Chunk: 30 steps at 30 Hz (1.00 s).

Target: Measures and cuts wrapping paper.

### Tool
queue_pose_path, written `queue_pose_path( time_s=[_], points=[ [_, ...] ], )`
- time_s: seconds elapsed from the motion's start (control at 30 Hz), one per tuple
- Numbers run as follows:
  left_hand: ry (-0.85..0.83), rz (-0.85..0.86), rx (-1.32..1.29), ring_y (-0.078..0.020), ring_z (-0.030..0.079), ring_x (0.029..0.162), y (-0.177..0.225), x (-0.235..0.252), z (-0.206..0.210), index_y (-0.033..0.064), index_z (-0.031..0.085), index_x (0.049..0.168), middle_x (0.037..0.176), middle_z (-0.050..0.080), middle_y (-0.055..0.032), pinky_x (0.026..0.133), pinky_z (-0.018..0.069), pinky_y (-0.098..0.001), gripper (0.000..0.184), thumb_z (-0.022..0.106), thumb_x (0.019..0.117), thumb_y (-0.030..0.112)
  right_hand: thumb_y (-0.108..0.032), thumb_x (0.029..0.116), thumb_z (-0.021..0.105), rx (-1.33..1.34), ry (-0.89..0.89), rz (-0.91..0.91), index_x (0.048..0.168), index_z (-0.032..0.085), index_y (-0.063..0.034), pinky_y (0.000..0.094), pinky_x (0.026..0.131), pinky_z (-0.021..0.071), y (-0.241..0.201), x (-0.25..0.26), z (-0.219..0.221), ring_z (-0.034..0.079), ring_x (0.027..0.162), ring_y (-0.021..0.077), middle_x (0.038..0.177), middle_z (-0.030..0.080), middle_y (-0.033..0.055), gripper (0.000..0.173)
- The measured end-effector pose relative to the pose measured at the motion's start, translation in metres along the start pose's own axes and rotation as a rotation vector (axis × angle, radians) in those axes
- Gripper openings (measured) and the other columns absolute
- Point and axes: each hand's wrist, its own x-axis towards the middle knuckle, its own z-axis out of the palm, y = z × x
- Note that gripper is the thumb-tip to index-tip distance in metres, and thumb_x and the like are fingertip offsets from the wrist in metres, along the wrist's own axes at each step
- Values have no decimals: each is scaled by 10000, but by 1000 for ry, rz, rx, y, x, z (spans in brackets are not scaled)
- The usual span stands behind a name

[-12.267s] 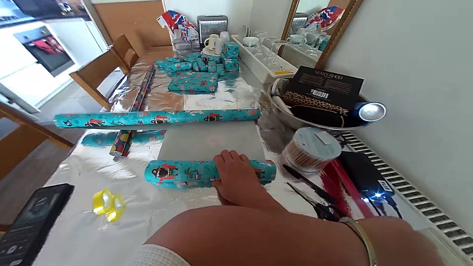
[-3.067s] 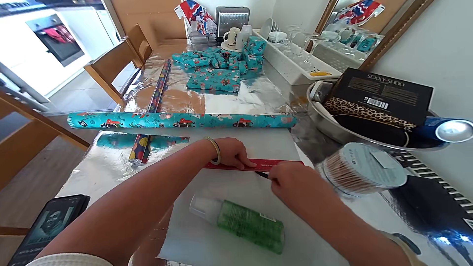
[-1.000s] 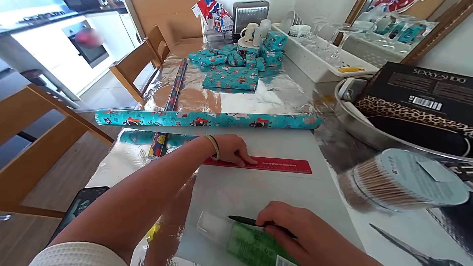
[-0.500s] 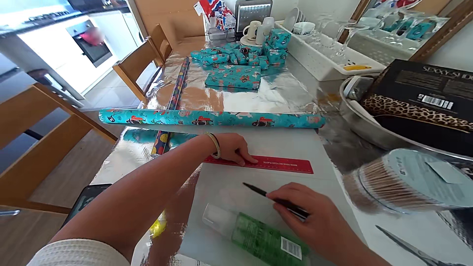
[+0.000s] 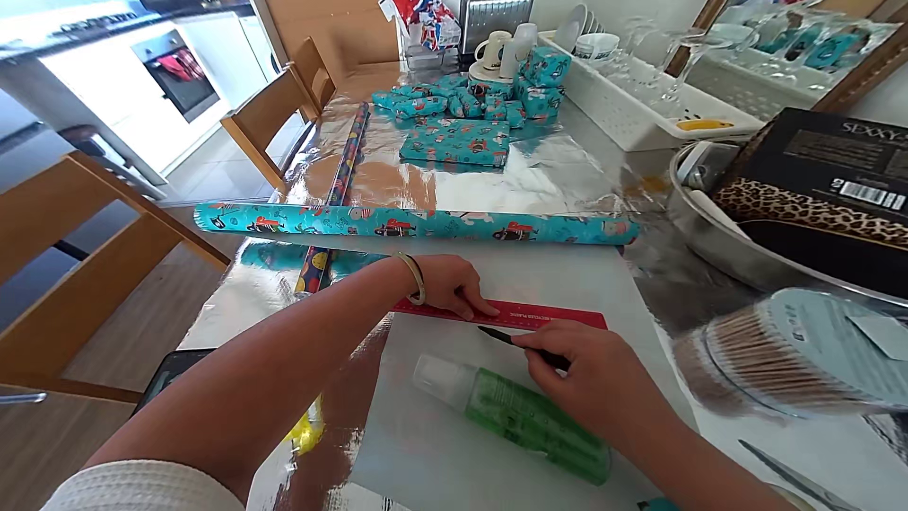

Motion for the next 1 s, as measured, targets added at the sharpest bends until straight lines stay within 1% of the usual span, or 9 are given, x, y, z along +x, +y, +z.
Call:
queue_pose_path(
  time_s=[0.07, 0.3, 0.5, 0.63, 0.73, 0.83, 1.0],
  points=[
    [3, -3, -3, -290, 676, 1041, 0, 0, 0, 61, 724, 1277, 1136, 701, -198, 961, 522, -451, 321, 707, 957, 54, -201, 853, 559, -8, -6, 14, 911, 827, -180, 235, 551, 530, 1, 0, 0, 639, 641, 48, 781, 711, -40, 274],
    [5, -10, -8, -291, 671, 1029, 1, 0, 1, 61, 728, 1272, 1127, 700, -198, 950, 520, -452, 318, 710, 954, 52, -200, 851, 561, 2, -25, 22, 898, 823, -182, 223, 557, 526, 1, 1, -1, 636, 646, 41, 772, 704, -46, 268],
    [-6, -3, 3, -292, 676, 1047, 2, -1, 1, 64, 733, 1263, 1133, 708, -186, 967, 519, -467, 319, 715, 946, 41, -192, 854, 569, -16, -45, 28, 903, 822, -165, 282, 567, 546, -1, 1, -2, 654, 654, 89, 773, 707, -25, 260],
    [-4, 16, 11, -291, 678, 1031, 1, -1, 1, 57, 734, 1258, 1124, 706, -191, 956, 523, -466, 315, 715, 944, 39, -185, 855, 572, -15, -58, 39, 902, 820, -156, 288, 572, 546, -3, 2, -3, 657, 662, 93, 785, 713, -18, 254],
    [-10, 8, 10, -289, 673, 1040, 1, 0, 1, 64, 733, 1263, 1137, 702, -190, 960, 520, -460, 316, 712, 949, 43, -180, 849, 576, -29, -62, 42, 893, 819, -158, 287, 566, 546, -4, 3, -3, 656, 655, 92, 784, 712, -16, 249],
    [-13, -7, 16, -287, 674, 1044, 2, -1, 1, 75, 731, 1271, 1145, 702, -188, 960, 520, -457, 320, 711, 953, 53, -170, 848, 589, -41, -75, 55, 890, 817, -151, 308, 573, 549, -6, 4, -4, 664, 664, 112, 787, 716, -7, 233],
    [-10, -1, 25, -293, 675, 1053, 3, -1, 1, 73, 730, 1272, 1144, 702, -194, 966, 518, -463, 318, 709, 956, 59, -165, 846, 599, -37, -79, 62, 879, 813, -139, 307, 568, 548, -7, 6, -5, 662, 655, 109, 779, 715, -5, 219]
  ],
)
